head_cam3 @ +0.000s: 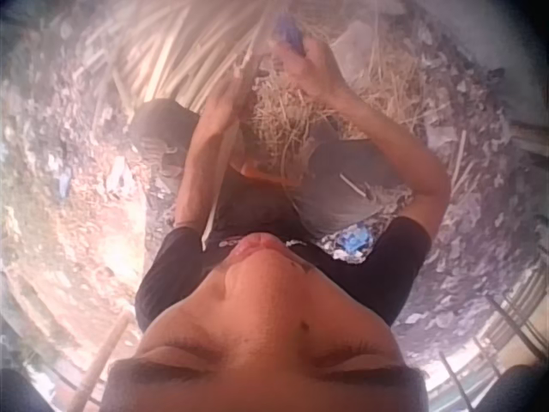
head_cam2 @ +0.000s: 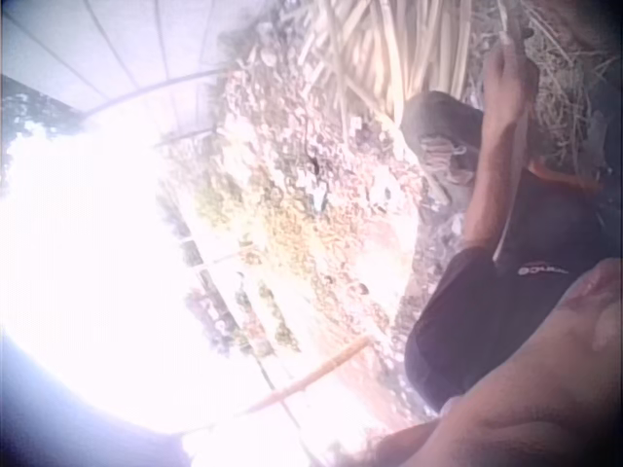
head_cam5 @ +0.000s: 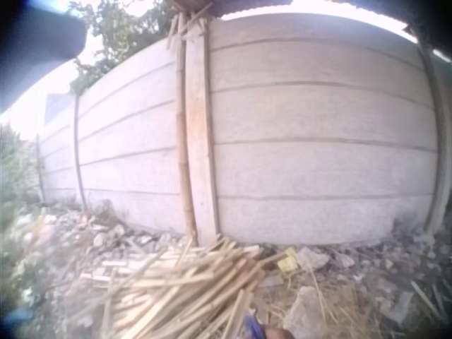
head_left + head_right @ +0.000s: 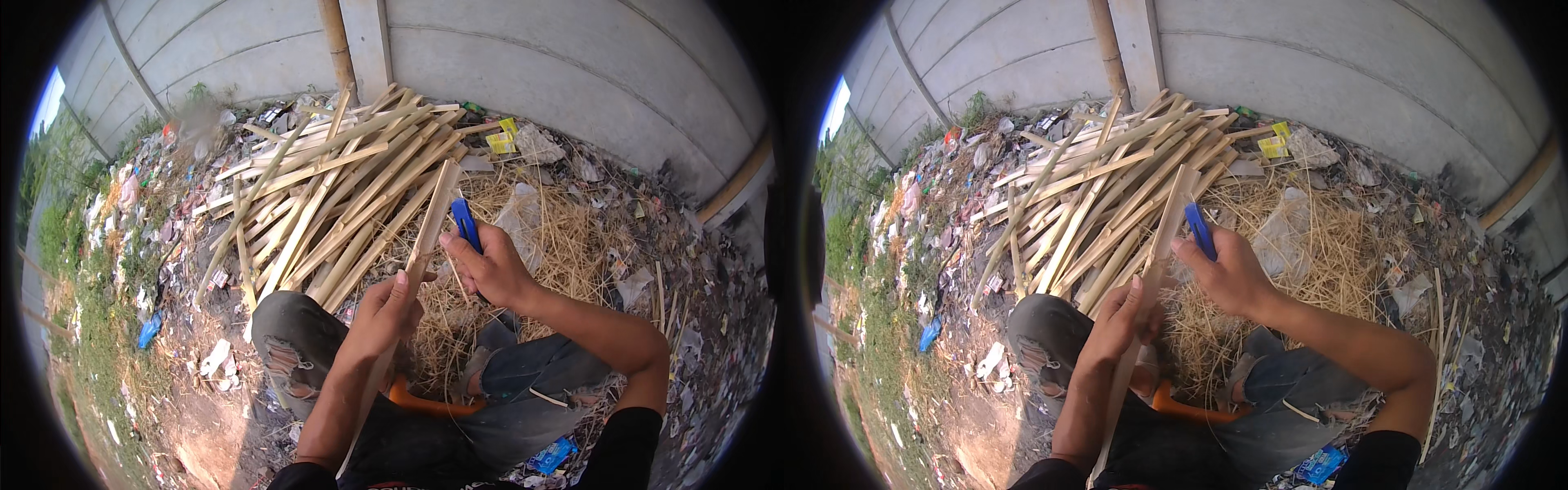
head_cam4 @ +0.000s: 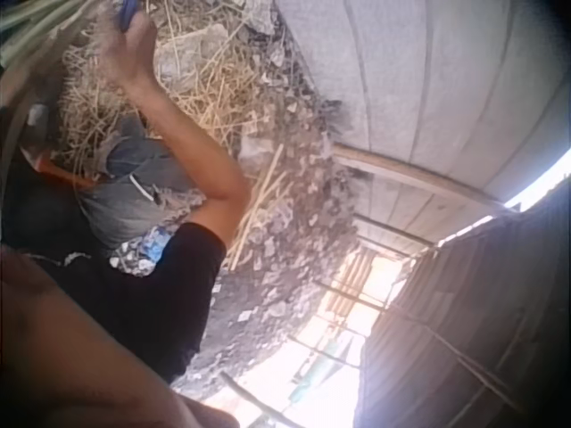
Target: The person sits on the ground and uses a blue utility knife to shave thin strips from a long bamboo stick. They hold the stick with their left hand and scrape the surface with the knife in their right hand, creating a pile of bamboo shavings.
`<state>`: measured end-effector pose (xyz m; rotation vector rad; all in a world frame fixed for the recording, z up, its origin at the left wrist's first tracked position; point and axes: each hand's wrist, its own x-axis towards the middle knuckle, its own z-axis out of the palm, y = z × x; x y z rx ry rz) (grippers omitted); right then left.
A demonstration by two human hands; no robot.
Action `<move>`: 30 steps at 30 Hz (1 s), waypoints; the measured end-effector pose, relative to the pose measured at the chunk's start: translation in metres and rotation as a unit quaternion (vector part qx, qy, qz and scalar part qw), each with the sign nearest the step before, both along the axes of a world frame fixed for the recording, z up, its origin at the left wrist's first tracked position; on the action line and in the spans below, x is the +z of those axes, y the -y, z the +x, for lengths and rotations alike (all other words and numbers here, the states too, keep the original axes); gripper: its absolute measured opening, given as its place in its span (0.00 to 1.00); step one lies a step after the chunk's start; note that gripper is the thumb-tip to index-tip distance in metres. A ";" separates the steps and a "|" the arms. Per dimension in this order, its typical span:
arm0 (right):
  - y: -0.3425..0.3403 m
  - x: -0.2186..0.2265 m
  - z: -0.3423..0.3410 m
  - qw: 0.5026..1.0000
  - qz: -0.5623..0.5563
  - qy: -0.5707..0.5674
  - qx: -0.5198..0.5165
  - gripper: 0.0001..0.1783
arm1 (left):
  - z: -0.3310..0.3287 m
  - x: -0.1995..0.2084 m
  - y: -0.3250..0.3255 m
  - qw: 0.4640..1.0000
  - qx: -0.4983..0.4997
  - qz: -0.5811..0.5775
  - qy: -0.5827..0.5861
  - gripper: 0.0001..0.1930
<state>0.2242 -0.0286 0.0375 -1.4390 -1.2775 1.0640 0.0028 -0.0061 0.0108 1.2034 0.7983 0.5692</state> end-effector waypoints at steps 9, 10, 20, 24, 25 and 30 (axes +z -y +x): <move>-0.009 -0.011 -0.002 0.998 0.045 0.038 0.035 0.17 | -0.008 -0.020 0.001 0.997 -0.051 -0.018 0.053 0.25; -0.010 -0.008 0.000 0.999 0.024 -0.038 0.012 0.17 | -0.006 -0.015 0.005 0.997 -0.060 -0.020 0.050 0.25; -0.021 0.023 0.078 0.941 0.055 -0.297 -0.153 0.18 | -0.017 -0.041 0.011 0.794 -0.025 0.479 -0.372 0.30; -0.016 0.014 0.094 0.934 0.049 -0.321 -0.150 0.18 | -0.020 -0.034 -0.010 0.826 0.043 0.449 -0.337 0.30; -0.017 0.012 0.093 0.933 0.045 -0.322 -0.156 0.17 | -0.022 -0.022 -0.013 0.884 0.019 0.403 -0.237 0.30; -0.019 -0.001 0.106 0.933 0.031 -0.323 -0.154 0.17 | 0.003 0.076 0.006 0.965 0.046 0.233 0.114 0.42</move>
